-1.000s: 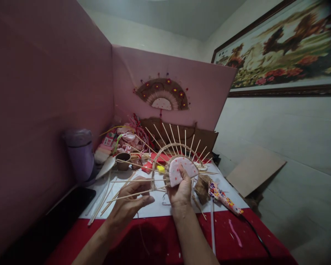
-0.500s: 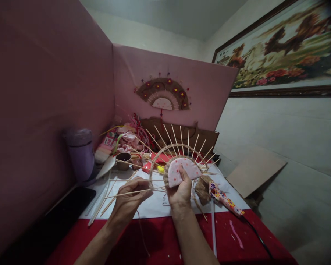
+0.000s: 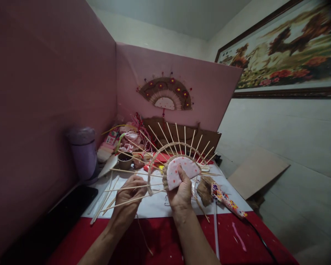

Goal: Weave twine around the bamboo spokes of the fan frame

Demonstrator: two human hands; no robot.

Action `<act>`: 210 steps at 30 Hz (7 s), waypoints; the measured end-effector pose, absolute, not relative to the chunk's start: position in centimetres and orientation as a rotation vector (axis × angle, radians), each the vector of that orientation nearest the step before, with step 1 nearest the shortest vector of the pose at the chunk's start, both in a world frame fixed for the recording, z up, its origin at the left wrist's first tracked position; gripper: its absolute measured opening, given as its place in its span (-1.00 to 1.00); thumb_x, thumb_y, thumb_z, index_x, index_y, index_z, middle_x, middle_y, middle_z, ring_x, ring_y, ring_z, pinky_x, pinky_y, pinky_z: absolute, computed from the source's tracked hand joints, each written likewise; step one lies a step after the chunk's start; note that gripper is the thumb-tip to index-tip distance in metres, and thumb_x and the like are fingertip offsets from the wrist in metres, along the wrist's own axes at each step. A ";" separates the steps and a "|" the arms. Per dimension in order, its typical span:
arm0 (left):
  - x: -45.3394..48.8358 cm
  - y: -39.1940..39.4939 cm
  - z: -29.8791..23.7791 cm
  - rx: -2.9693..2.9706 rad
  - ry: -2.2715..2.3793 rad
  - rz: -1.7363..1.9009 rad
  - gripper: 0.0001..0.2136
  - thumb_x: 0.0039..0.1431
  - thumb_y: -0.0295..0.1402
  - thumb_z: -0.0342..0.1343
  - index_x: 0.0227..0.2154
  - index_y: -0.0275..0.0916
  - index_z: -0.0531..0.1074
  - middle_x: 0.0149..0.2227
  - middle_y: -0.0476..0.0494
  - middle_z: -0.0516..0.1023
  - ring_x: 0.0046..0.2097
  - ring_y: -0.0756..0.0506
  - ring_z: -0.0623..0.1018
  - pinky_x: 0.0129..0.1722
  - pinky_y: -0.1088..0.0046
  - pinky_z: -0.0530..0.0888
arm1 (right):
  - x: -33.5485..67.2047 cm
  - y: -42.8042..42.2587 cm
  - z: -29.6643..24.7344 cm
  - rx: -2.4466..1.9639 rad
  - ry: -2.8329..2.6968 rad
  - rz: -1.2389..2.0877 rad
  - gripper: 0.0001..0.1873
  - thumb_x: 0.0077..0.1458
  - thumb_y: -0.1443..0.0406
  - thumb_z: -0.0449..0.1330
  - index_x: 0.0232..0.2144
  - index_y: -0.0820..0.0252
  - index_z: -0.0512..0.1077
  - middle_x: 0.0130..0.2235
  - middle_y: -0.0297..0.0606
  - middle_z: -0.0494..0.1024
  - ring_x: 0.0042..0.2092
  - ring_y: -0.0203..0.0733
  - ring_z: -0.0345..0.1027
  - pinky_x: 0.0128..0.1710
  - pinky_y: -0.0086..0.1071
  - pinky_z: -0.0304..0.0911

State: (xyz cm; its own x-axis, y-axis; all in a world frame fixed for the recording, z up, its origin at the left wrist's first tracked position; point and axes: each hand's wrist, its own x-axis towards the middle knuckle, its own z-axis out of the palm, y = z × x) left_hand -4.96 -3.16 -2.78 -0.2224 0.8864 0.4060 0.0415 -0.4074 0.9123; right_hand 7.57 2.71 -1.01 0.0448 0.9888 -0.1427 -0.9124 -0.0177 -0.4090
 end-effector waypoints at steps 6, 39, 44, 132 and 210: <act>-4.9 -3.4 -3.2 1.206 1.058 1.545 -0.80 -0.02 -0.23 0.13 -0.47 -0.29 0.39 -0.50 -0.04 0.45 -0.72 0.15 0.19 -0.76 0.59 0.06 | 7.5 2.8 -1.1 -0.457 -0.207 1.523 -0.79 -0.17 0.38 0.20 -0.35 0.22 0.40 -0.50 -0.37 0.54 -0.43 -0.29 0.44 -0.28 -0.36 0.38; -5.3 -3.5 -4.2 1.033 1.079 1.809 -0.77 -0.08 -0.26 0.20 -0.40 -0.28 0.38 -0.68 0.11 0.33 -0.67 0.13 0.23 -0.71 0.64 0.14 | 6.5 1.4 -1.8 -0.315 -0.810 1.933 -0.80 -0.01 0.28 0.16 -0.34 0.30 0.47 -0.35 -0.15 0.58 -0.32 -0.20 0.45 -0.33 -0.37 0.36; -5.4 -3.6 -4.1 1.056 1.120 1.793 -0.79 -0.07 -0.24 0.18 -0.46 -0.29 0.37 -0.68 0.11 0.31 -0.67 0.14 0.22 -0.71 0.64 0.14 | 6.6 1.4 -1.7 -0.309 -0.887 1.925 -0.80 -0.02 0.27 0.16 -0.38 0.31 0.48 -0.42 -0.16 0.58 -0.41 -0.22 0.44 -0.40 -0.39 0.35; -8.5 -3.4 -2.0 1.217 1.204 1.596 -0.80 -0.18 -0.26 0.25 -0.53 -0.32 0.51 -0.57 -0.02 0.41 -0.57 0.09 0.28 -0.62 0.60 0.19 | 7.1 1.2 -2.5 -0.213 -1.073 2.135 -0.68 0.00 0.37 0.06 -0.14 0.31 0.37 -0.30 -0.11 0.55 -0.41 -0.25 0.43 -0.68 -0.57 0.26; -14.3 -4.1 4.3 2.125 1.511 1.631 -0.91 -0.09 -0.36 0.18 -0.48 -0.19 0.54 -0.45 -0.09 0.57 -0.42 -0.04 0.50 -0.42 0.51 0.39 | 8.5 0.8 -2.1 -0.223 -0.970 2.174 -0.65 -0.16 0.36 0.08 -0.24 0.31 0.43 -0.42 -0.13 0.56 -0.43 -0.24 0.40 -0.52 -0.48 0.21</act>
State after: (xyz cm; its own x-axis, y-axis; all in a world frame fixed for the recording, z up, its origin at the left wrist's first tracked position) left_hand -14.29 -4.10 4.32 -0.0445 0.7132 0.6996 0.6431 -0.5155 0.5664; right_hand 8.50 0.80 -2.06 -0.7164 0.6855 0.1301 -0.5547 -0.4464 -0.7022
